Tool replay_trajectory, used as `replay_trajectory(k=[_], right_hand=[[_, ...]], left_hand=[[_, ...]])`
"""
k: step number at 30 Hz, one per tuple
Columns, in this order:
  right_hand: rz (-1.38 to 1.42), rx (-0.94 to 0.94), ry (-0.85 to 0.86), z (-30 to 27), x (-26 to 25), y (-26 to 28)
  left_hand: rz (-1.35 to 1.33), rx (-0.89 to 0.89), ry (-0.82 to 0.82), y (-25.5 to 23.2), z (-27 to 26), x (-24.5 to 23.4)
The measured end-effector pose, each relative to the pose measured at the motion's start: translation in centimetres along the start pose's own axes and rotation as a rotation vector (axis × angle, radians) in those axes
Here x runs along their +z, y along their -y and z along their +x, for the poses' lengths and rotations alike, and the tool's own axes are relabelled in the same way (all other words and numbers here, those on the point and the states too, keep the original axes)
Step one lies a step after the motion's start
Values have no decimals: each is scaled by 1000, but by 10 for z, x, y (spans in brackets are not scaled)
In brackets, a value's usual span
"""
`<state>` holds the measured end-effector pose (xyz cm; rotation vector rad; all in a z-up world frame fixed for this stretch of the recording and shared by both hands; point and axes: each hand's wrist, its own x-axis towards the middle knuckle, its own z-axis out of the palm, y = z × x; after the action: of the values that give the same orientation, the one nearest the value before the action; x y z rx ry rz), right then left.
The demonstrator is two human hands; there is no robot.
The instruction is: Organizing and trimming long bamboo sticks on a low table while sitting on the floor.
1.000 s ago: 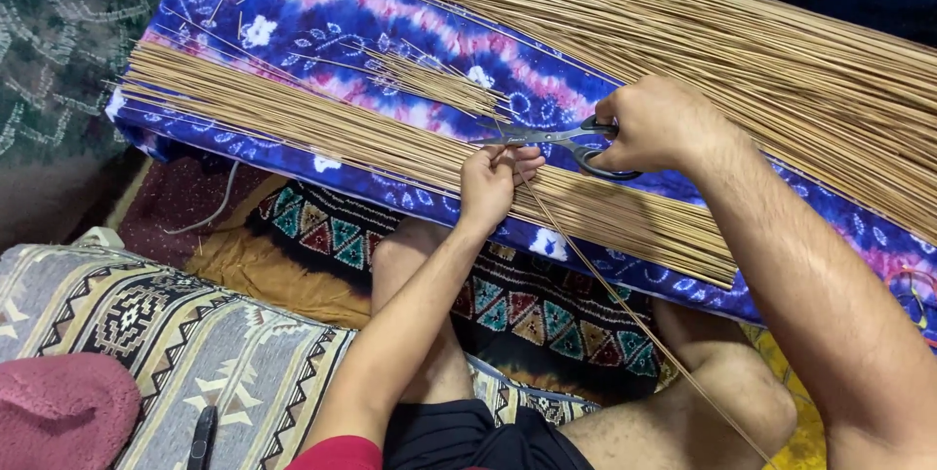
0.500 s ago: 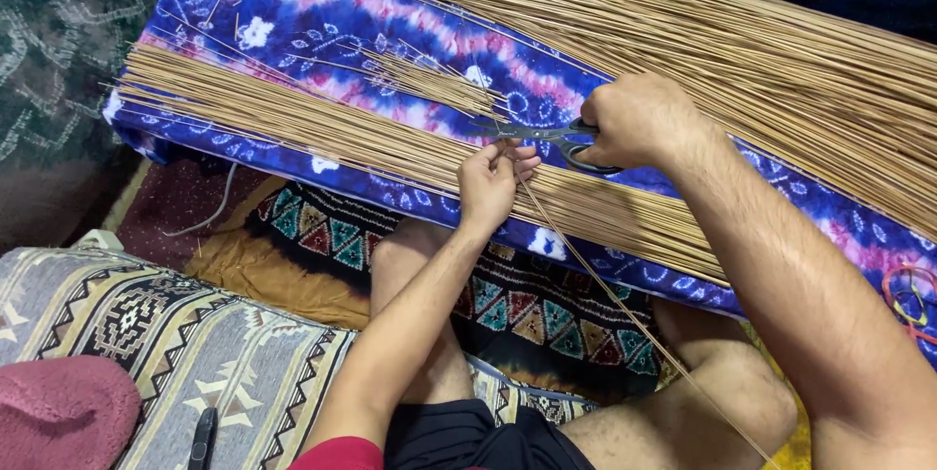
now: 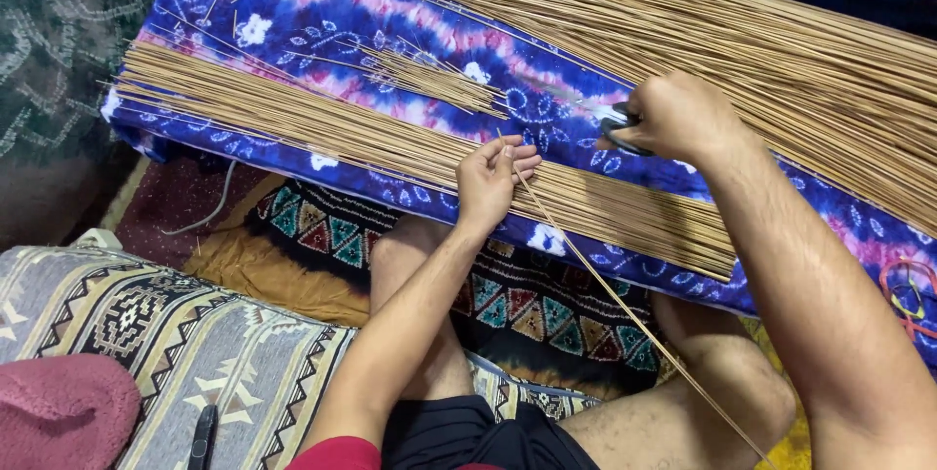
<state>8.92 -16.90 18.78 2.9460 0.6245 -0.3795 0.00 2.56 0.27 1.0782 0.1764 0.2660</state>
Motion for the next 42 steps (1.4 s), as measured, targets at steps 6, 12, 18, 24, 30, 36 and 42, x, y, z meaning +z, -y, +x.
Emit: replay_trajectory(k=[6, 12, 18, 24, 30, 36, 42], right_hand=[[-38, 83, 27, 22, 91, -83], [149, -41, -350, -7, 101, -87], [980, -161, 44, -91, 88, 43], [886, -76, 98, -116, 104, 11], [730, -31, 41, -141, 115, -14], [553, -81, -98, -131, 144, -12], [526, -165, -200, -132, 130, 23]], left_hand=[[-166, -48, 62, 1, 2, -9], [-315, -92, 95, -2, -7, -3], [-365, -78, 55, -4, -2, 8], [-324, -47, -7, -17, 12, -19], [-187, 9, -154, -23, 12, -39], [908, 780, -58, -37, -63, 24], [1423, 870, 554, -38, -78, 43]])
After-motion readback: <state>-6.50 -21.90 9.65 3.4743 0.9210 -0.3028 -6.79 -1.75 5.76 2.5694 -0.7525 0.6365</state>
